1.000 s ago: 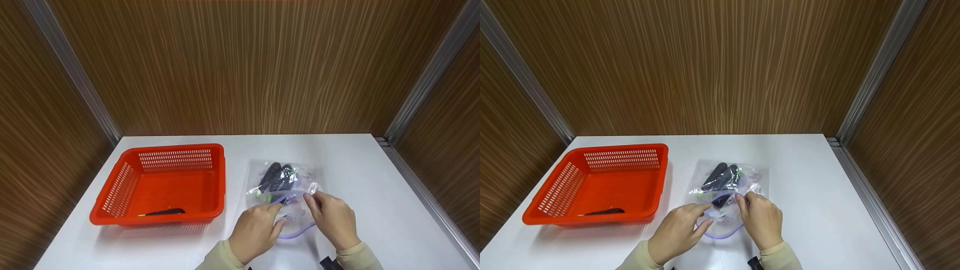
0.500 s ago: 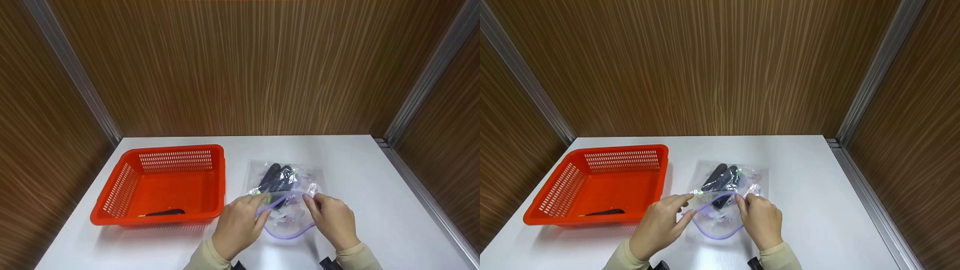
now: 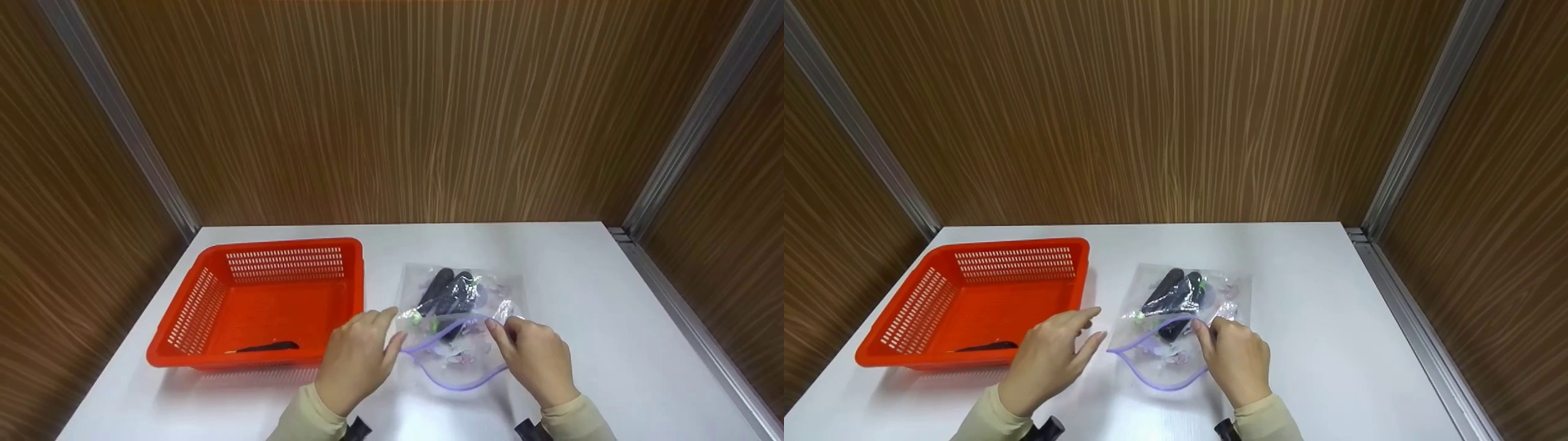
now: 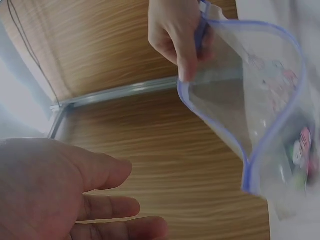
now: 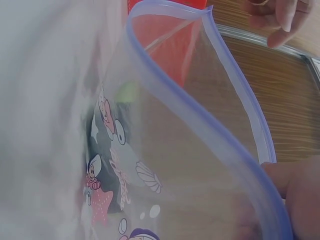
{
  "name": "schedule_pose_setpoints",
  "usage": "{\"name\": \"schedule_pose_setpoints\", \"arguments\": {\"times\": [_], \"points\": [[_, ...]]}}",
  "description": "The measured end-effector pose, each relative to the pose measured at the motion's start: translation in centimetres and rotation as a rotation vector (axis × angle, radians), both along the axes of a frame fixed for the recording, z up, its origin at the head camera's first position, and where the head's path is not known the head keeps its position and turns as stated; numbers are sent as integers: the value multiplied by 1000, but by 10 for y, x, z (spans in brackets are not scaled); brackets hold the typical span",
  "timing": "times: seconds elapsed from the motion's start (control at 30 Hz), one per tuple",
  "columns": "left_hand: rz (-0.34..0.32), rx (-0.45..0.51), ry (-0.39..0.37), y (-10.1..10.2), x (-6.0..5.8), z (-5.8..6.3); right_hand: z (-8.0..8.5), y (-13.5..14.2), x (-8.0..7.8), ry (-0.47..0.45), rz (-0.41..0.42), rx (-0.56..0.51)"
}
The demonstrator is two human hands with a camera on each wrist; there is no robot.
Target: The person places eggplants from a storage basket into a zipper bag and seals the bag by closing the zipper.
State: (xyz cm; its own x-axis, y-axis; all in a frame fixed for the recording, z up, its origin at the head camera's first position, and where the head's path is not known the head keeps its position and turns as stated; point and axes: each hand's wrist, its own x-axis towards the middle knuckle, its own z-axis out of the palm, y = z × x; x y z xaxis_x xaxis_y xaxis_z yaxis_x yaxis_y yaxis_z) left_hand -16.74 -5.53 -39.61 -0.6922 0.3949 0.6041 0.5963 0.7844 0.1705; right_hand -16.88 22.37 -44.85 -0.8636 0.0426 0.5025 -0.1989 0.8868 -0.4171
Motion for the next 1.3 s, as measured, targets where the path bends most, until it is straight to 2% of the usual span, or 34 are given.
{"name": "schedule_pose_setpoints", "arguments": {"times": [0.23,0.5,0.7,0.87,1.0,1.13,1.3], "points": [[67,-44,14,-23,-5,12,-1,5,-1,-7,-12,-9],[164,-170,1,-52,-6,30,2,5,-3,-14,-10,-23],[238,-194,-58,-80,-13,40,2,5,-1,-26,-18,-35],[289,-133,-190,-103,-27,45,2,5,0,-38,-9,-26],[325,-104,-407,-120,-45,46,3,5,-1,-38,0,-15],[352,-140,-624,-135,-64,44,2,4,-1,-32,1,-14],[366,-188,-750,-148,-83,36,0,2,0,-39,1,-21]]}}
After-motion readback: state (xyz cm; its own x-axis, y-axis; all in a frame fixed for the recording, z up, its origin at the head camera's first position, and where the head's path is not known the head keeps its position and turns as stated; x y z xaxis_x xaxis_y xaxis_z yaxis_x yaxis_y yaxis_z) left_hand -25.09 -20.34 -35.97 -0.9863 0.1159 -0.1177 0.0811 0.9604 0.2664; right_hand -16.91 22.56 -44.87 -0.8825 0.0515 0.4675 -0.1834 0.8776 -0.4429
